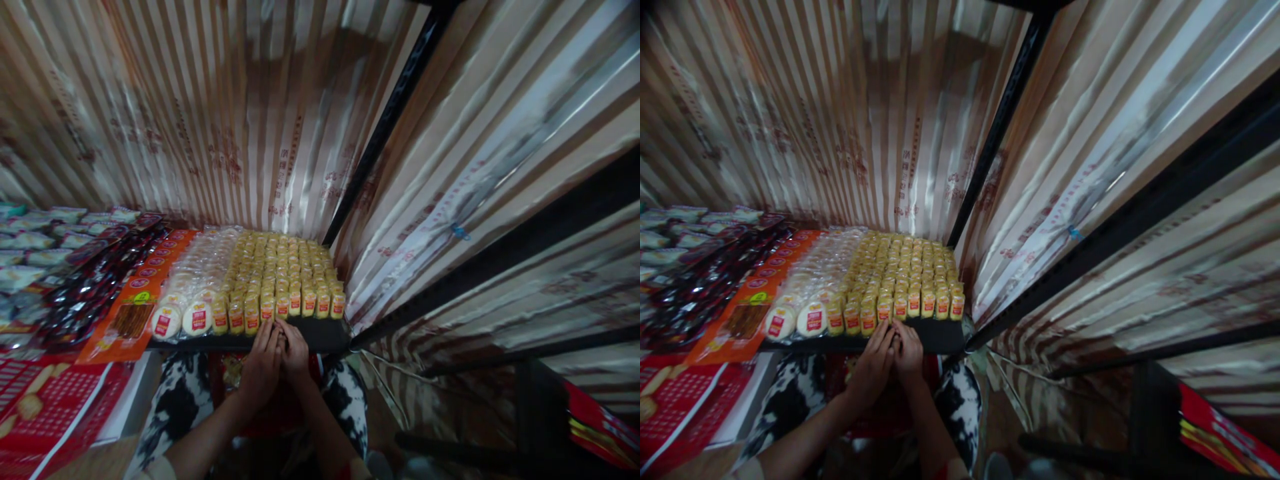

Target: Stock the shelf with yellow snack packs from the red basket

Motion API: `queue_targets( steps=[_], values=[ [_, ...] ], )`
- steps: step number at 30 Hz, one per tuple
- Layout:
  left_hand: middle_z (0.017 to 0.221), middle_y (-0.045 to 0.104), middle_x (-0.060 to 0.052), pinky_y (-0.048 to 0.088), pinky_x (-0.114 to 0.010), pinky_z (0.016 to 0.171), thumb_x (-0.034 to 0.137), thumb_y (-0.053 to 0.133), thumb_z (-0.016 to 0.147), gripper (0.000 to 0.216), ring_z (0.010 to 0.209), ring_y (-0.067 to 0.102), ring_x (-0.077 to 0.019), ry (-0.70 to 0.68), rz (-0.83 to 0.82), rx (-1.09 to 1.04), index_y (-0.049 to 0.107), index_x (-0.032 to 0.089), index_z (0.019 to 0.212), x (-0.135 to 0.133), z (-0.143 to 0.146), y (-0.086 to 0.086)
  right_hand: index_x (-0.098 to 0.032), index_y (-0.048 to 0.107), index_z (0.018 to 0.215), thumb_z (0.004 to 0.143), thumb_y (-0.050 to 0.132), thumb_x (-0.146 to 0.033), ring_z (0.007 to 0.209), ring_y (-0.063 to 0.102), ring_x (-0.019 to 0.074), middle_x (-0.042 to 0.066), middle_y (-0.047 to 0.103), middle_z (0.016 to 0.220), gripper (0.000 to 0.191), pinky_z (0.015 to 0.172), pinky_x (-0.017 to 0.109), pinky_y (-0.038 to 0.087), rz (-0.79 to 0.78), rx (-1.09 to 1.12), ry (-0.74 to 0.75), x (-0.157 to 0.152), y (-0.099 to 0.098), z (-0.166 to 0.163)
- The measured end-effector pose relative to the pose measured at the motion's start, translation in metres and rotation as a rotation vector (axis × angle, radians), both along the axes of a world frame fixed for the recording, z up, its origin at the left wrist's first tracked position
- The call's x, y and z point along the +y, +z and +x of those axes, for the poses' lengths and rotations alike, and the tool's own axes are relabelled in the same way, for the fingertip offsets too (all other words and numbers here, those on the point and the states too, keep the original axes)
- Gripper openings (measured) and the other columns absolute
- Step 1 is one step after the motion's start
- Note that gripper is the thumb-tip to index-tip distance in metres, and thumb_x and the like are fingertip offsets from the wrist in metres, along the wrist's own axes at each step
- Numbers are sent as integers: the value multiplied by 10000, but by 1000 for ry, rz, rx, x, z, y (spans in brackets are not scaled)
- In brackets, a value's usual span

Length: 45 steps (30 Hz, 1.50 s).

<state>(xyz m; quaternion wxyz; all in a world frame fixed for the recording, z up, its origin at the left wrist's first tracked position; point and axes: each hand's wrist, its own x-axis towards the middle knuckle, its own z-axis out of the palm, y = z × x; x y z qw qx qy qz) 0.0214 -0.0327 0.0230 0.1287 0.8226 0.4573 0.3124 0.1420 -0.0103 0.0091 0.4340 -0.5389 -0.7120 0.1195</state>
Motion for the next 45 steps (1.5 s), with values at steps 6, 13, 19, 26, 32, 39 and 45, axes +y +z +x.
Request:
queue_targets(
  steps=[6,13,19,26,32,39,45],
  values=[
    [1393,405,-172,360,-482,1052,174,280,921,417,1352,247,-238,24,-14,-41,392,100,1316,1,1,-2,-190,585,1184,792,363,-187,981,606,188,65,656,1097,451,864,325,491,-6,13,22,-1,4,0],
    [1378,413,-196,346,-504,1057,185,272,912,450,1349,261,-247,67,-33,-50,358,43,1329,2,7,3,-177,576,1196,779,362,-178,999,595,195,78,652,1095,469,890,334,472,-23,-19,54,1,0,3],
    [1391,405,-162,371,-492,1039,206,283,925,442,1358,238,-246,87,48,-82,337,105,1352,-3,5,-4,-166,592,1162,783,408,-209,1001,560,198,88,621,1098,424,840,304,486,-42,13,15,1,-4,3],
    [1403,384,-179,382,-480,1033,227,272,930,463,1349,265,-248,85,54,-52,299,98,1374,1,3,-7,-189,599,1147,750,387,-180,903,582,195,65,659,1000,450,824,304,479,-73,40,50,1,2,-1],
    [1415,365,-182,362,-481,1046,223,273,927,446,1355,247,-242,115,48,-85,350,94,1347,-1,8,-8,-189,609,1110,765,376,-181,874,582,189,57,665,916,416,794,287,486,-64,85,38,0,6,-3],
    [1416,347,-213,378,-484,1032,250,272,928,446,1348,263,-256,147,10,-95,410,41,1298,-1,9,-10,-205,624,1093,765,380,-170,896,574,185,54,656,988,410,782,283,481,-73,67,63,-1,7,-3],
    [1332,467,-190,413,-471,1004,225,276,917,406,1287,377,-246,136,27,-92,509,62,1206,-1,7,1,-196,626,1105,726,417,-154,921,577,193,63,656,1028,435,840,309,469,-97,32,46,1,4,-3]
  ],
)
